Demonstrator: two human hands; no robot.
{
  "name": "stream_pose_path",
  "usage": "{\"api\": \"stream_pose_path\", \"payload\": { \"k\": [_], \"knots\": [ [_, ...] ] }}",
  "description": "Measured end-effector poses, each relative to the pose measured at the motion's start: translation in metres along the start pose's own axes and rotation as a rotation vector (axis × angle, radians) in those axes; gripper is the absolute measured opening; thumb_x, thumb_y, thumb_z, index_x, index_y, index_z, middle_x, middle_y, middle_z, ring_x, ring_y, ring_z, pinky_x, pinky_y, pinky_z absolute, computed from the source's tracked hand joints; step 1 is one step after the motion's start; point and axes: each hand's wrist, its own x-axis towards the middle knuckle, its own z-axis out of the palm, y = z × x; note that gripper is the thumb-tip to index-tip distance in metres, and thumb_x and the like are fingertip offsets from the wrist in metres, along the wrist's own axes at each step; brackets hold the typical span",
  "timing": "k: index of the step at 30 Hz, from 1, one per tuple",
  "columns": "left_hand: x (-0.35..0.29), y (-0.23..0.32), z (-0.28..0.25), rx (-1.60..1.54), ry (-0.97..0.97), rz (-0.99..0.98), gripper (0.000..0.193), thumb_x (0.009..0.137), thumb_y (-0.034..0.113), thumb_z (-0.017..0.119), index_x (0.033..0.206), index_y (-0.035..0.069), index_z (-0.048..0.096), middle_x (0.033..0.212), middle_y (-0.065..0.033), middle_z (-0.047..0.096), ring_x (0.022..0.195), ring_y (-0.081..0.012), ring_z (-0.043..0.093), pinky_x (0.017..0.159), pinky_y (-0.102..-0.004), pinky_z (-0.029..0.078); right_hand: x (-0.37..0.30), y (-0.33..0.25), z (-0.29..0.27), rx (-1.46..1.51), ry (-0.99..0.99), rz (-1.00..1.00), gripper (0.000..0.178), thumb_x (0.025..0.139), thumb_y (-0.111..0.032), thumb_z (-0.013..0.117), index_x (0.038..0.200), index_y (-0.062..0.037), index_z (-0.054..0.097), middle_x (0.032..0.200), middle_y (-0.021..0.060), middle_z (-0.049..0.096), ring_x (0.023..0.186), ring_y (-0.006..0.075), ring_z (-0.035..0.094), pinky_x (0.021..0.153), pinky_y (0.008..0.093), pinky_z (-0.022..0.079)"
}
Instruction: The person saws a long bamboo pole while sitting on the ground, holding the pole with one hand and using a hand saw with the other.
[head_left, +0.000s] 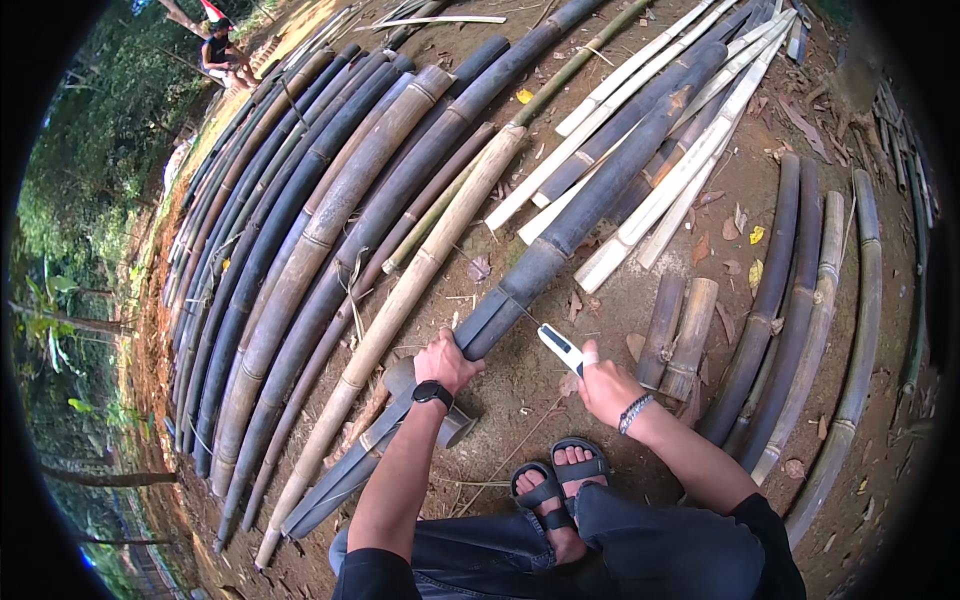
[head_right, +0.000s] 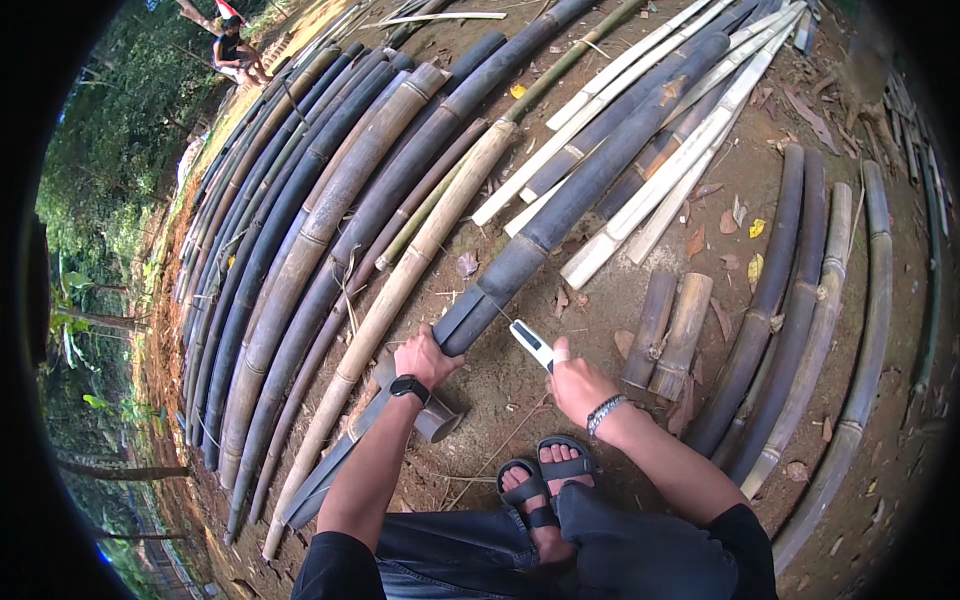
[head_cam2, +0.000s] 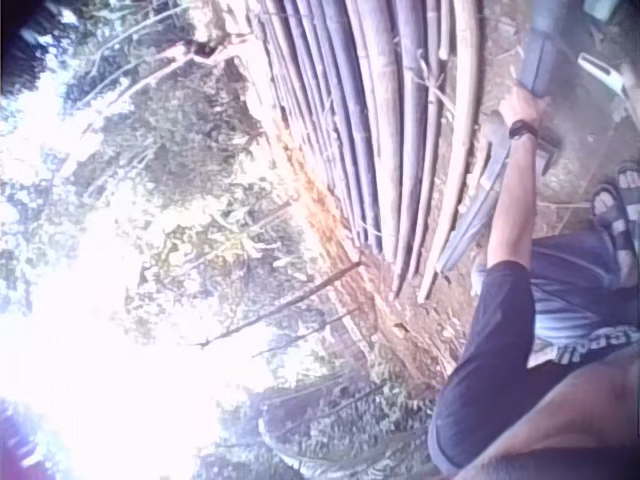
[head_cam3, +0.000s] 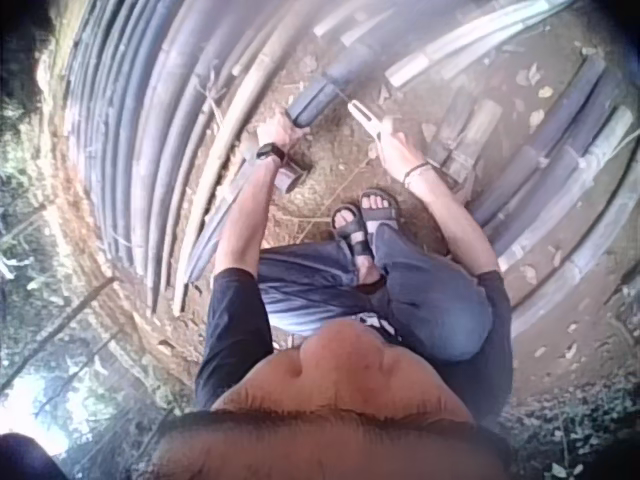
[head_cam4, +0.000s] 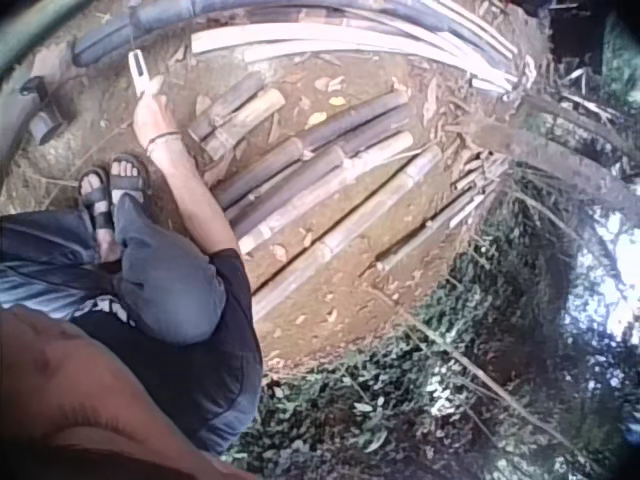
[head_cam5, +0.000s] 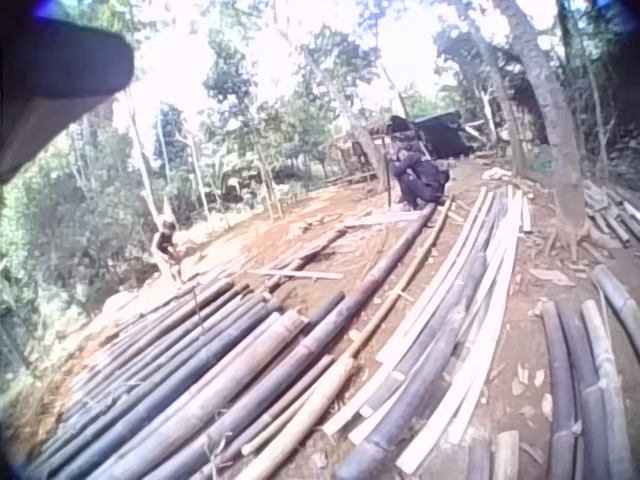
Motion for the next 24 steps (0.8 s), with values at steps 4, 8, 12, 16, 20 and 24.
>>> {"api": "stream_pose_path", "payload": {
  "k": [4, 8, 12, 16, 20, 24],
  "knots": [
    [0.001, -0.023, 0.007, -0.004, 0.04, 0.014, 0.074, 0.064, 0.05, 0.081, 0.11, -0.003, 0.056, 0.099, -0.0236, 0.071, 0.091, -0.0359, 0.071, 0.082, -0.0424, 0.057, -0.019, -0.011, -0.003, -0.031, -0.058, 0.036, 0.045, 0.094, -0.015, 0.054, 0.123, 0.0127, 0.034, 0.072, 0.0289, 0.065, 0.072, 0.0466, 0.067, 0.062, 0.054, 0.054],
    [-0.005, -0.013, 0.001, -0.012, 0.016, -0.013, 0.076, 0.066, 0.051, 0.082, 0.112, -0.003, 0.055, 0.102, -0.0241, 0.07, 0.095, -0.0356, 0.07, 0.085, -0.0427, 0.056, -0.041, -0.002, -0.001, -0.076, -0.038, 0.051, 0.043, 0.094, -0.015, 0.054, 0.121, 0.0117, 0.034, 0.072, 0.0291, 0.065, 0.072, 0.0471, 0.067, 0.062, 0.0539, 0.055],
    [0.003, -0.008, 0.0, -0.006, -0.001, 0.034, 0.076, 0.068, 0.052, 0.081, 0.112, -0.004, 0.055, 0.1, -0.0239, 0.071, 0.095, -0.035, 0.071, 0.084, -0.0422, 0.056, 0.015, -0.004, -0.001, -0.079, 0.048, -0.035, 0.043, 0.094, -0.014, 0.054, 0.122, 0.0103, 0.033, 0.072, 0.0295, 0.065, 0.07, 0.0475, 0.066, 0.062, 0.0545, 0.054],
    [-0.001, -0.02, 0.003, 0.003, 0.031, 0.005, 0.073, 0.066, 0.05, 0.081, 0.11, -0.003, 0.056, 0.099, -0.0237, 0.071, 0.094, -0.0348, 0.071, 0.084, -0.0416, 0.056, -0.063, 0.006, 0.009, -0.051, -0.041, 0.052, 0.043, 0.095, -0.015, 0.053, 0.123, 0.0105, 0.033, 0.072, 0.0309, 0.064, 0.07, 0.048, 0.066, 0.062, 0.0554, 0.054],
    [0.003, -0.018, 0.002, -0.018, 0.03, 0.005, 0.074, 0.065, 0.051, 0.082, 0.11, -0.002, 0.057, 0.098, -0.0231, 0.071, 0.093, -0.0343, 0.071, 0.085, -0.0414, 0.056, -0.003, -0.005, 0.003, -0.004, 0.004, 0.012, 0.042, 0.094, -0.016, 0.055, 0.119, 0.0088, 0.032, 0.074, 0.0319, 0.064, 0.072, 0.0486, 0.066, 0.062, 0.0574, 0.052],
    [-0.004, -0.023, -0.005, -0.012, -0.023, 0.005, 0.074, 0.069, 0.05, 0.081, 0.111, -0.004, 0.053, 0.107, -0.0235, 0.07, 0.095, -0.0343, 0.071, 0.083, -0.0415, 0.057, -0.018, -0.008, 0.005, -0.062, -0.018, 0.022, 0.043, 0.094, -0.017, 0.055, 0.12, 0.0079, 0.031, 0.073, 0.0323, 0.064, 0.071, 0.0498, 0.065, 0.064, 0.0581, 0.052]
  ]
}}
